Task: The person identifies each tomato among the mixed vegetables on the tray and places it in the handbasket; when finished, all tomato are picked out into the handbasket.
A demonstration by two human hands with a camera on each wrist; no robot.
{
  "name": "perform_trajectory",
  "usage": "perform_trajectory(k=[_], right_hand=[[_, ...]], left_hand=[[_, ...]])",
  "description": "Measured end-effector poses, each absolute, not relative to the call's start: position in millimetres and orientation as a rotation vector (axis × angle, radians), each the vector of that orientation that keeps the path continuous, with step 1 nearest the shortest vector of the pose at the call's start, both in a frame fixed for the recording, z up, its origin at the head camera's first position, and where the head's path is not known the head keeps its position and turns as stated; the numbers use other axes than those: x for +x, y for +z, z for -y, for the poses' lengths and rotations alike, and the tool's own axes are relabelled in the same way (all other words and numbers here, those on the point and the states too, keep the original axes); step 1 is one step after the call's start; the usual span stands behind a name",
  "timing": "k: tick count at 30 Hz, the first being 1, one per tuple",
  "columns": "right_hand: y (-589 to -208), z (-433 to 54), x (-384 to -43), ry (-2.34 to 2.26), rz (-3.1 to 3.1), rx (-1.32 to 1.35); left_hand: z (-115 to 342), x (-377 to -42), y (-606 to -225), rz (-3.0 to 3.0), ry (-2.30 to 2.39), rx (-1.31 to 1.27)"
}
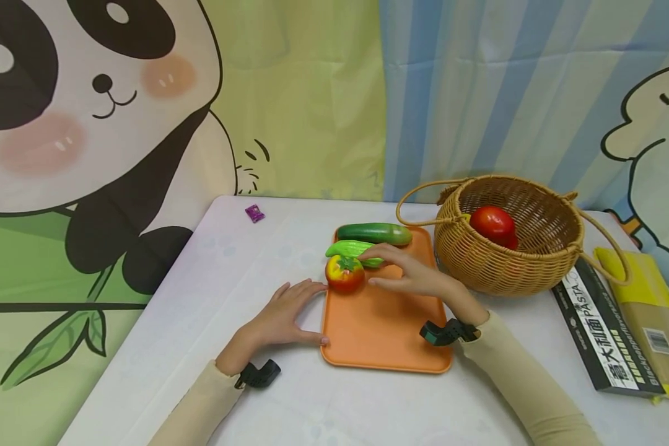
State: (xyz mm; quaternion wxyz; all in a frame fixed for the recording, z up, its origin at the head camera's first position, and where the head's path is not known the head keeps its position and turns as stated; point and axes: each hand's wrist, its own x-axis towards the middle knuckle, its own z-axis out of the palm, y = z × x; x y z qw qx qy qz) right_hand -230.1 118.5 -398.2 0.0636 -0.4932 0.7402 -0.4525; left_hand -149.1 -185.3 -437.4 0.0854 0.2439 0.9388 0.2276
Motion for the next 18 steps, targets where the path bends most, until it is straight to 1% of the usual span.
perform_trajectory(k=[12,18], right_hand=[[-400.2,-100.9,-234.9,-1.278,-2.247,-1.372],[-404.6,-92.3,-236.6,-1.245,-2.244,-1.379]], left_hand=[[184.1,-148.8,-435.9,-2.796,0.682,0.720],[184.7,-148.7,-436.8,-2.800,0.681,0.738]])
